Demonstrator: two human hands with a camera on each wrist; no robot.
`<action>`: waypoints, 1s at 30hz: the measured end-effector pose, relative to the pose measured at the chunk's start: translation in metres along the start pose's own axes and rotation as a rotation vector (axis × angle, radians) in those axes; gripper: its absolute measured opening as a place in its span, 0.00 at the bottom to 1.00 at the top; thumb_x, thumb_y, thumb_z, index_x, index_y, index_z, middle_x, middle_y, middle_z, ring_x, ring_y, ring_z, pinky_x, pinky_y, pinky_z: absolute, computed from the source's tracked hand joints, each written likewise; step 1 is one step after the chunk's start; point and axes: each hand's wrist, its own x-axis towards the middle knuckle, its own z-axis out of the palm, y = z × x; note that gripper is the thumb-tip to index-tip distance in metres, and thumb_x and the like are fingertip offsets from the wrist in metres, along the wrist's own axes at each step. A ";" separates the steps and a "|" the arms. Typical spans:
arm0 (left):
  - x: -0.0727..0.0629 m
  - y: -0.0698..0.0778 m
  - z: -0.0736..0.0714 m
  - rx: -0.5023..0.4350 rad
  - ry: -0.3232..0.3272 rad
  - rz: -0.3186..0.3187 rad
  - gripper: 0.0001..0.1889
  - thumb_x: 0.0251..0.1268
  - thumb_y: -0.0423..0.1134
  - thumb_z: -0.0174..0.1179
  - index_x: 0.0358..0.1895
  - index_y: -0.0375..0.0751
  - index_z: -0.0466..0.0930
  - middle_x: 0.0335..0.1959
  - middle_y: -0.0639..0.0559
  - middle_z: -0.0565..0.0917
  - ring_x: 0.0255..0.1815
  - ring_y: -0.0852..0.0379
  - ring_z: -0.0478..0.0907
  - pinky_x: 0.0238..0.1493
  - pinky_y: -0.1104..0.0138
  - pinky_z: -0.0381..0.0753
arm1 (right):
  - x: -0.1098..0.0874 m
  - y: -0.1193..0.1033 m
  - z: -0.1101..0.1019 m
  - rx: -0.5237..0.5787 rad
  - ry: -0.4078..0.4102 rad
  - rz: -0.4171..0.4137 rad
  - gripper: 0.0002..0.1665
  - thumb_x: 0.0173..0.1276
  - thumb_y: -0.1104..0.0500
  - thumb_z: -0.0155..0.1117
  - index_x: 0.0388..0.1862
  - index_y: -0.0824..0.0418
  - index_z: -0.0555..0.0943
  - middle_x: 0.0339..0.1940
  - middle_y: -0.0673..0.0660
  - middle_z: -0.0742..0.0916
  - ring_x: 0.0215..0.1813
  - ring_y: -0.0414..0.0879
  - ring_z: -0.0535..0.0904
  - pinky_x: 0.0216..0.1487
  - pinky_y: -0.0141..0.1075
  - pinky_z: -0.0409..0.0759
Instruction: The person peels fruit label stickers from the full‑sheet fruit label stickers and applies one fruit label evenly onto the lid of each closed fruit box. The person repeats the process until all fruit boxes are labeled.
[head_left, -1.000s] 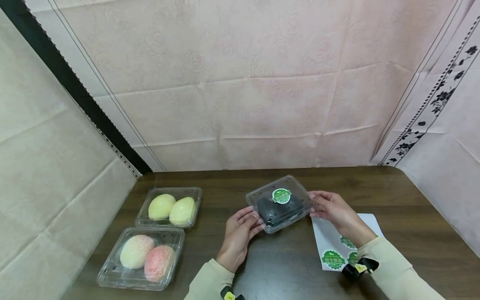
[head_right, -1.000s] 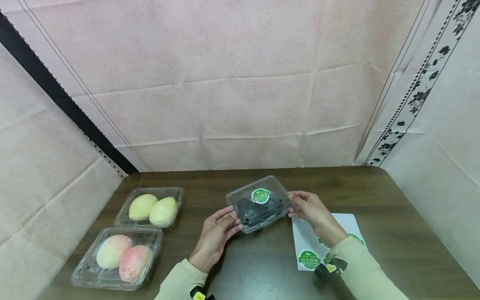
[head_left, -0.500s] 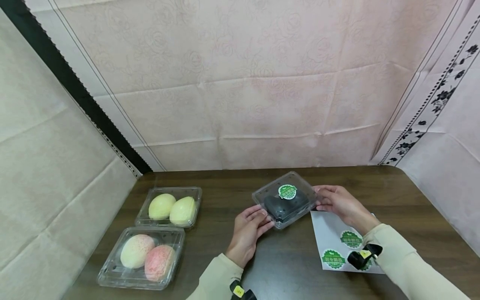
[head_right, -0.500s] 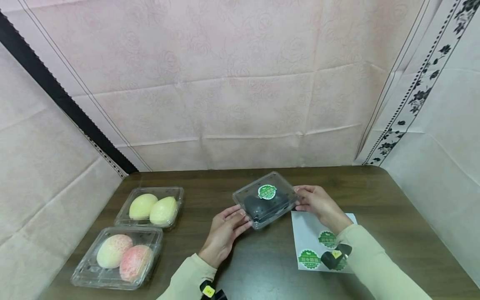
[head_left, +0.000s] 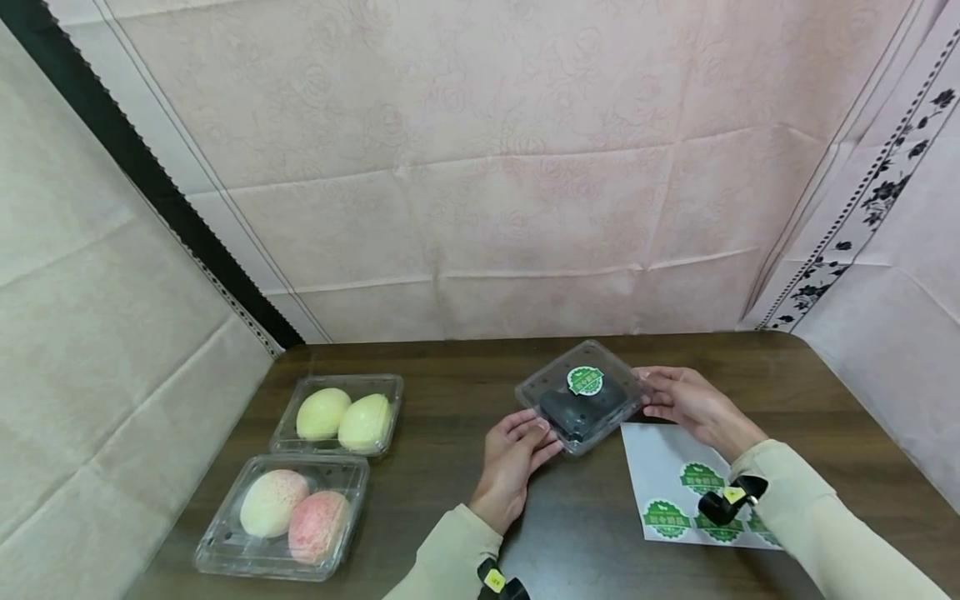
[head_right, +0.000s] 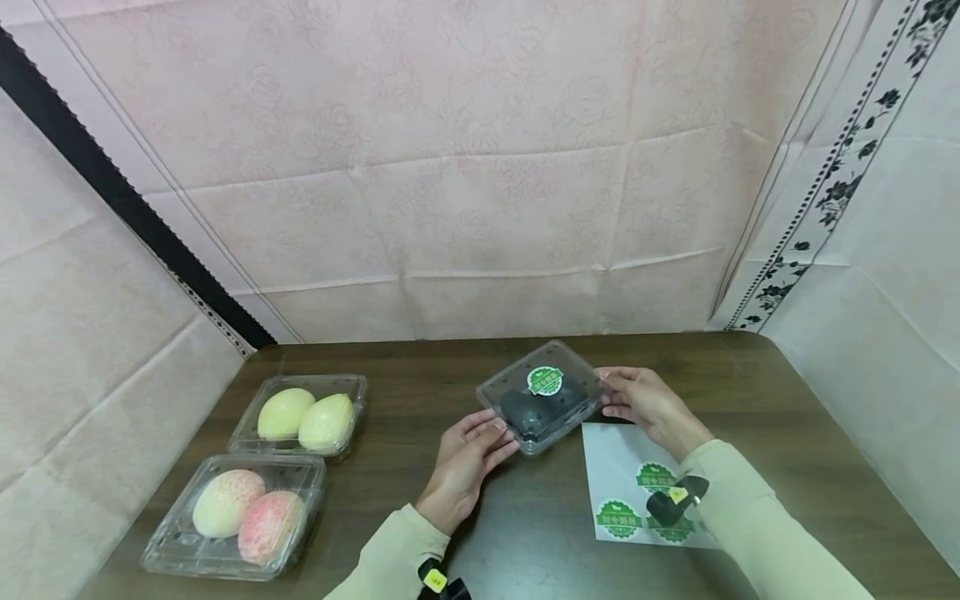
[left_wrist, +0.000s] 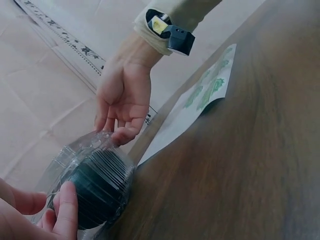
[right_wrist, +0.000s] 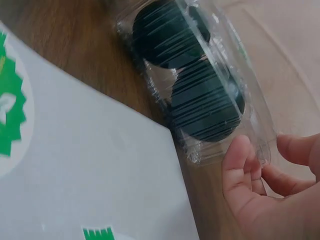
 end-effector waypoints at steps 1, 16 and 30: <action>0.000 0.000 0.001 0.001 0.004 0.004 0.17 0.73 0.23 0.61 0.61 0.25 0.73 0.43 0.44 0.83 0.37 0.57 0.84 0.44 0.63 0.90 | -0.001 0.000 -0.001 -0.002 0.005 -0.001 0.33 0.88 0.57 0.50 0.80 0.76 0.60 0.46 0.44 0.84 0.44 0.41 0.80 0.46 0.34 0.86; -0.001 -0.006 0.017 0.132 -0.033 0.179 0.26 0.66 0.22 0.63 0.66 0.26 0.69 0.58 0.33 0.82 0.49 0.51 0.87 0.49 0.68 0.87 | -0.003 0.001 -0.016 -0.012 0.063 -0.025 0.31 0.89 0.59 0.45 0.79 0.77 0.59 0.42 0.45 0.85 0.41 0.39 0.81 0.46 0.34 0.87; -0.006 -0.010 0.038 0.513 -0.145 0.227 0.38 0.71 0.33 0.68 0.81 0.33 0.63 0.79 0.36 0.69 0.72 0.39 0.76 0.68 0.54 0.79 | -0.013 0.006 -0.033 -0.078 0.118 0.002 0.32 0.90 0.55 0.42 0.81 0.74 0.57 0.49 0.46 0.81 0.46 0.42 0.77 0.50 0.35 0.88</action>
